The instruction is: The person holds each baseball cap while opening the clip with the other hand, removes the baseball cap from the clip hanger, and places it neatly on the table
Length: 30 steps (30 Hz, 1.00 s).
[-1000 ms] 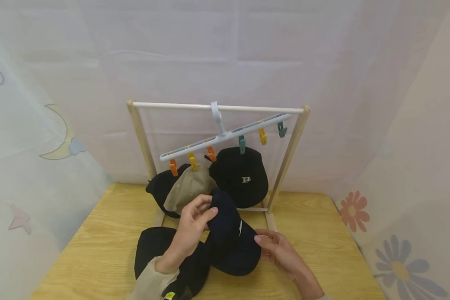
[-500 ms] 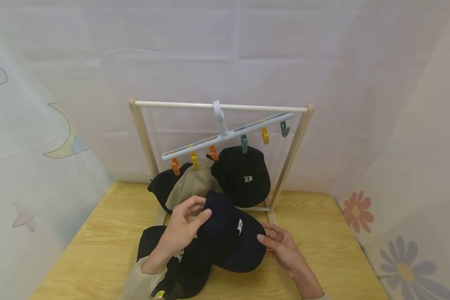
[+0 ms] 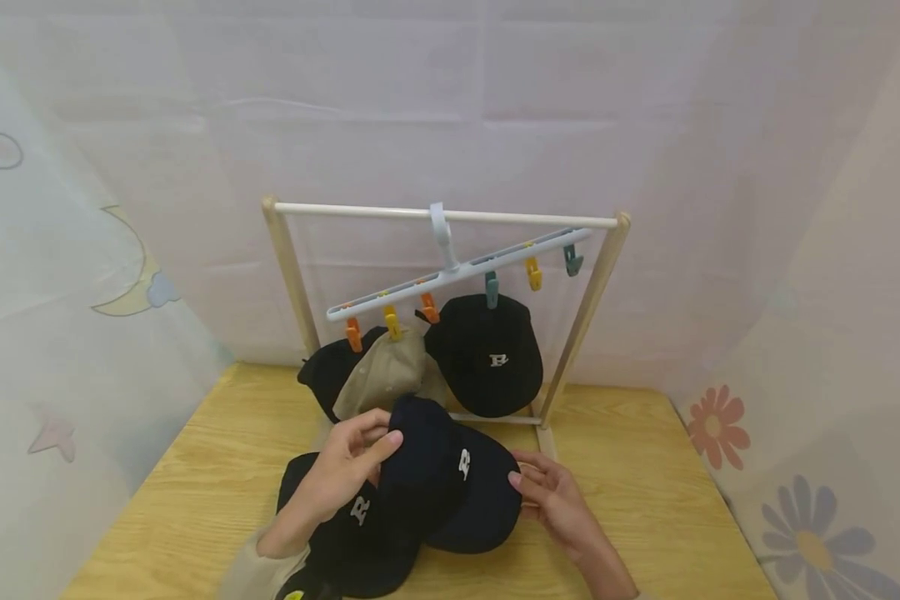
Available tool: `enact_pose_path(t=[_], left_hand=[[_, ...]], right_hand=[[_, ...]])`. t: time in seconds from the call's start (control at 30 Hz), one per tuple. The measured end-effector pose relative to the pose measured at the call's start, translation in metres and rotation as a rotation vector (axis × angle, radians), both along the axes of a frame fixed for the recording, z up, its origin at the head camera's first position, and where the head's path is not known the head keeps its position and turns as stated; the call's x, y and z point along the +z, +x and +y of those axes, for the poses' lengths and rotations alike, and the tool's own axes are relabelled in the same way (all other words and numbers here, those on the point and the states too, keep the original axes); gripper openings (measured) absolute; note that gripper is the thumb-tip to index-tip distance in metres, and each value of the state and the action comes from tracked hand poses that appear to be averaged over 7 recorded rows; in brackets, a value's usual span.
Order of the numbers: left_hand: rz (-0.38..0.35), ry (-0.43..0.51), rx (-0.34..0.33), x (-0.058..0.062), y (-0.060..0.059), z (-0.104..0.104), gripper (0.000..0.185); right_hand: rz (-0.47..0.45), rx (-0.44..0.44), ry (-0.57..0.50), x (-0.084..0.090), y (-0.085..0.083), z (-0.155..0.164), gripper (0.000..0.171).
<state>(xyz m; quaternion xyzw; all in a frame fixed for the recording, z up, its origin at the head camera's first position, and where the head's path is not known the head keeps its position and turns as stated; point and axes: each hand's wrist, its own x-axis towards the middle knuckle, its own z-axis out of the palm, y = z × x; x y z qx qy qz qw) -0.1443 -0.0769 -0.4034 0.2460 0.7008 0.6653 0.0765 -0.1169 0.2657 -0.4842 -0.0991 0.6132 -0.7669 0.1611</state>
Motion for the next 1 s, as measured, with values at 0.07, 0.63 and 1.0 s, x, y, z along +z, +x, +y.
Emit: enact_pose_path(t=[0.07, 0.63, 1.0], left_hand=[[-0.003, 0.002, -0.002, -0.002, 0.000, -0.002, 0.029], [-0.061, 0.036, -0.013, -0.006, 0.004, -0.016, 0.025], [-0.020, 0.006, -0.038, -0.013, 0.006, -0.035, 0.026]], right_hand=[[-0.008, 0.001, 0.002, -0.002, 0.000, -0.002, 0.031], [-0.040, 0.019, 0.036, -0.008, 0.000, -0.015, 0.037], [-0.056, 0.049, 0.032, -0.017, -0.002, -0.029, 0.042]])
